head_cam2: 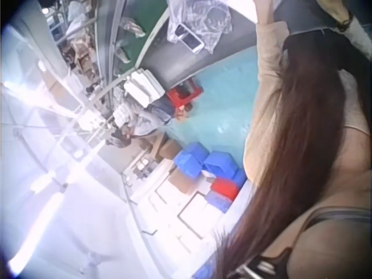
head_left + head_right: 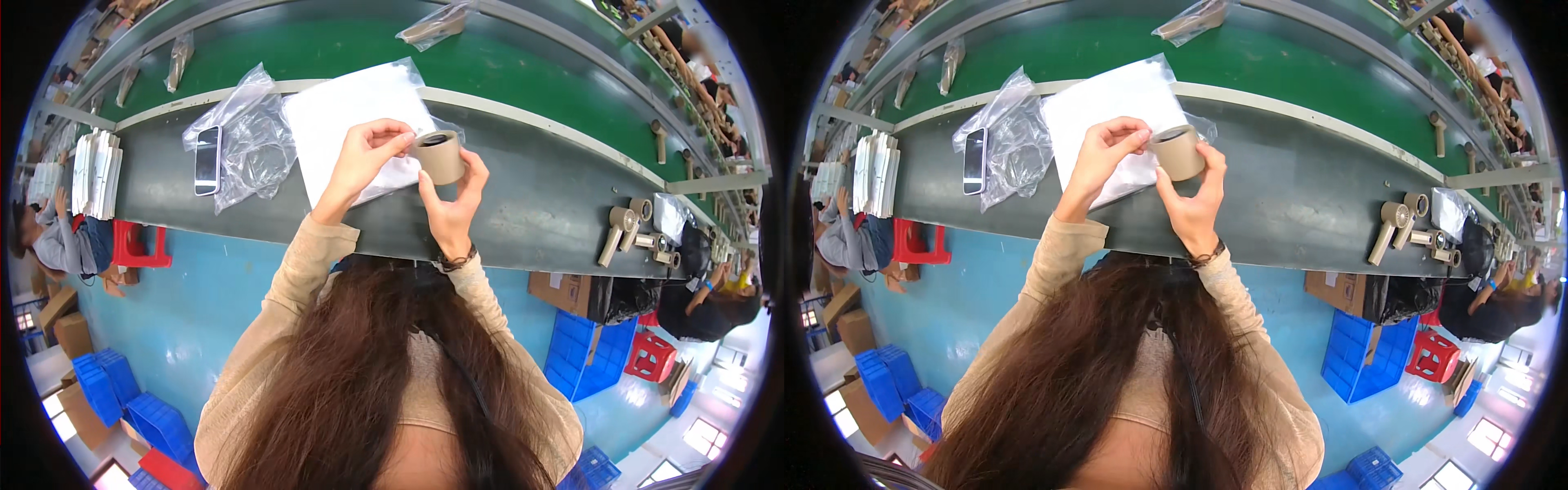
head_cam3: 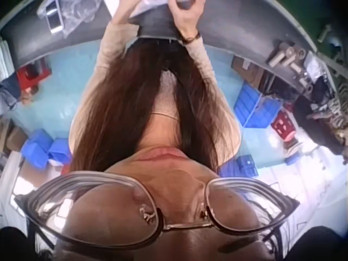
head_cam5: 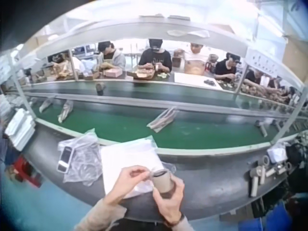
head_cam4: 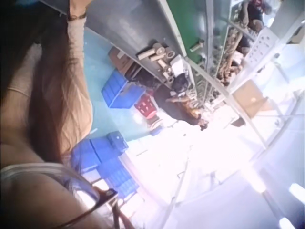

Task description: Placing handheld hair dryers into individual plastic bags on an assembly line.

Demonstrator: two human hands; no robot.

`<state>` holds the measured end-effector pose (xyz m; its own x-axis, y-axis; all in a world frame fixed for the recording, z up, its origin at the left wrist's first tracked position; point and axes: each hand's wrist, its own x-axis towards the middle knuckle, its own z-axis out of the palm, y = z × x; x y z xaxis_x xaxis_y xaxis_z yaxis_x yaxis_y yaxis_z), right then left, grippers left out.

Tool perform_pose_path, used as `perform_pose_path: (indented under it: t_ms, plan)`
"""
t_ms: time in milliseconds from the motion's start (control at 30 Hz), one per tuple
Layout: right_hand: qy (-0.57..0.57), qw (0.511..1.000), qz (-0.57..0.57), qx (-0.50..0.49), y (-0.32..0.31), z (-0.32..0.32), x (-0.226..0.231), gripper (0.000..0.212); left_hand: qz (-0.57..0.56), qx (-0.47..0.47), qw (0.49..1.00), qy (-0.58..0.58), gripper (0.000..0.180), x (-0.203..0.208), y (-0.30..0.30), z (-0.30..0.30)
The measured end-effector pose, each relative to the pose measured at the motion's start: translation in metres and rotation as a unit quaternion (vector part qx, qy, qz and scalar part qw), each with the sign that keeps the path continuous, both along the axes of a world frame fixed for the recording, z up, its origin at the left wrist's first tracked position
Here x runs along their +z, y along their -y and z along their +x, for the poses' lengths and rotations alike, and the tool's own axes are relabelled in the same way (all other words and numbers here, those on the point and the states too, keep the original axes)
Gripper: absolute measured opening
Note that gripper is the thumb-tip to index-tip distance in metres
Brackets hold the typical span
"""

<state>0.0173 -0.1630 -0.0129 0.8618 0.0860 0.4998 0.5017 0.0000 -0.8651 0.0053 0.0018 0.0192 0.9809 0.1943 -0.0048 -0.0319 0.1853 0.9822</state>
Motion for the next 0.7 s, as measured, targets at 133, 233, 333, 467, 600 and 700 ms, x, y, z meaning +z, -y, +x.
perform_pose_path:
  t_ms: [133, 233, 333, 467, 600, 700]
  plan:
    - [0.161, 0.962, -0.219, 0.023, 0.001, 0.014, 0.037, 0.058, 0.032, 0.024, 0.997, 0.060, 0.014, 0.026, -0.008, 0.000]
    - [0.165, 0.945, -0.279, 0.053, -0.007, 0.024, 0.059, 0.055, 0.162, 0.049, 0.981, 0.092, 0.013, 0.056, -0.004, 0.001]
    - [0.180, 0.910, -0.368, 0.067, -0.016, 0.047, 0.075, 0.053, 0.339, 0.104, 0.928, 0.115, 0.012, 0.059, -0.009, 0.005]
    - [0.230, 0.826, -0.507, 0.090, -0.014, 0.099, 0.078, 0.047, 0.477, 0.197, 0.844, 0.147, 0.006, 0.044, -0.030, 0.025]
    - [0.286, 0.767, -0.519, 0.246, -0.021, 0.144, 0.085, 0.022, 0.493, 0.210, 0.833, 0.136, 0.006, 0.026, -0.037, 0.038]
    - [0.106, 0.775, -0.381, 0.493, -0.028, 0.153, 0.094, 0.010, 0.480, 0.191, 0.850, 0.104, 0.011, 0.023, -0.039, 0.042]
